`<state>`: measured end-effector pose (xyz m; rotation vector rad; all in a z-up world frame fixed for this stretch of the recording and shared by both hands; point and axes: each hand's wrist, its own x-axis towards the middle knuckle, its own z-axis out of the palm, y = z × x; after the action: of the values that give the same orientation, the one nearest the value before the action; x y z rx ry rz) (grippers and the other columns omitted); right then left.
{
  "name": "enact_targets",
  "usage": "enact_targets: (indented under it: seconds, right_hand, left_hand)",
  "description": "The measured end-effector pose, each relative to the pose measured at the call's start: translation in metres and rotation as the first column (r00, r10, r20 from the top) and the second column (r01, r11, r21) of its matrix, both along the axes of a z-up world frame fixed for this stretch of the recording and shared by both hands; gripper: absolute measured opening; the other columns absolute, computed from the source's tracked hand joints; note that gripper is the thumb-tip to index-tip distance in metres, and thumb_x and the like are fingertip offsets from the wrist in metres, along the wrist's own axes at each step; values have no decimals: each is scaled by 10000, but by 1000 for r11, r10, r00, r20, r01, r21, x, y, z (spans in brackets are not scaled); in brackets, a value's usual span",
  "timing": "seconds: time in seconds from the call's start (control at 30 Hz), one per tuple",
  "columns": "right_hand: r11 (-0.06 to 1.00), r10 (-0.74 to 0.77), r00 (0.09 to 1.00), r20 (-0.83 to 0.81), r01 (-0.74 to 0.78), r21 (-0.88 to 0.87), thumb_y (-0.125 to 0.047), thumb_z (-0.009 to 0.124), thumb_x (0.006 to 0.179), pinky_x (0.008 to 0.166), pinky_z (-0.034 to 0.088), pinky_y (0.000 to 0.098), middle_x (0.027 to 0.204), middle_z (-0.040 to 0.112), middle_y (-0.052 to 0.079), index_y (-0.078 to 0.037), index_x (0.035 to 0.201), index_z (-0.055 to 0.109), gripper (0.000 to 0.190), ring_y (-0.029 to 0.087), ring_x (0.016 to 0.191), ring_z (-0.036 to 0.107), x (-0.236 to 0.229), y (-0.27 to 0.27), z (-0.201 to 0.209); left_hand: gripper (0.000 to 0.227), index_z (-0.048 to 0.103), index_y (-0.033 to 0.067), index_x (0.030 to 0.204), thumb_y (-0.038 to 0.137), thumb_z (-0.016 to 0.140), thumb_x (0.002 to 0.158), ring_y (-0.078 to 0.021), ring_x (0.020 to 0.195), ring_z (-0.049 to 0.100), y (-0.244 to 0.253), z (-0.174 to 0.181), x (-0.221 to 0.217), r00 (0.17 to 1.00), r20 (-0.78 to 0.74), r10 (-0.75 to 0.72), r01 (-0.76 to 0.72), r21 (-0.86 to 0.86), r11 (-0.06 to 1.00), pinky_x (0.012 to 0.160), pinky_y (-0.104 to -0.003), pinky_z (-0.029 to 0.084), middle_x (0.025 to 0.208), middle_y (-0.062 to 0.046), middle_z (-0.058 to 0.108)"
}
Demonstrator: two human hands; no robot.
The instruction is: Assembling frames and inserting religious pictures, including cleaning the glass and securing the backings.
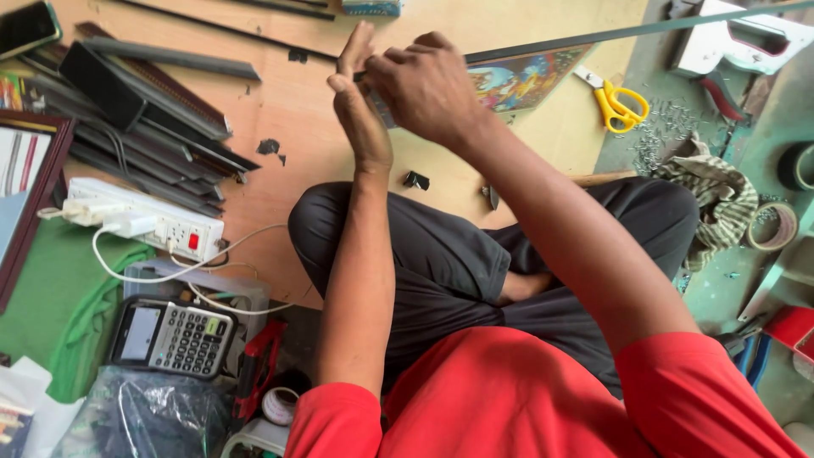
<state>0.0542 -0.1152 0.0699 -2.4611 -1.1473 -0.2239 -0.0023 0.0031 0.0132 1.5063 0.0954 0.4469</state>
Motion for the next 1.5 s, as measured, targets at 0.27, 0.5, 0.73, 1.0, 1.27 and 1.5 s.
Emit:
enact_targets:
  seconds: [0.27,0.5,0.73,1.0,1.27,1.5]
  right_hand:
    - [986,42,999,27,-46,161,-243,661,1056,945,519,390,1015,703,37,-127,1233,753,231,227,964,685,5,-58,-11]
    - [986,-128,974,188,105,129,-161,733,1079,953,477,351,1065,748,-26,-183,1175,824,134,150,1015,666,20,-222,-8]
    - [987,-149,950,274,128,94,-147,701,1100,1083,423,346,1049,765,-63,-216,1159,807,140,106,1018,690,4,-202,-15]
    - [985,-170,948,267,154,82,-27,692,970,1245,327,487,1089,738,-51,-193,1130,782,248,128,1095,681,-22,-191,-16]
    - [949,-261,874,409,311,-60,-78,717,971,1053,409,468,1140,678,102,-116,1178,739,211,282,1153,613,-59,-247,-46]
    - [777,-598,796,-92,547,-313,-109,691,889,905,496,498,1134,666,206,-52,1242,693,358,402,1078,617,-27,-343,-188]
  left_hand:
    - [540,453,70,1531,428,341,1144,-168,1035,681,-3,-11,8,995,-23,102,-103,-49,993,928,-326,558,1125,-104,721]
    - [388,419,43,1503,187,376,1145,-143,850,592,-7,-14,7,961,47,271,-273,52,961,884,-305,485,904,-64,608]
    - [405,430,1,1504,129,444,1120,-187,925,597,5,4,3,967,69,245,-224,-224,948,917,-338,492,973,-109,625]
    - [425,650,90,1256,33,792,860,-325,1122,654,-93,59,30,914,166,-370,131,743,656,999,-433,529,1178,-120,702]
    - [195,711,140,1103,204,796,940,-108,661,701,-113,32,23,939,28,-343,185,799,572,587,-244,575,931,4,760]
    - [132,766,129,1048,162,799,924,-112,681,703,-118,31,30,928,43,-369,174,828,533,625,-252,600,941,-10,740]
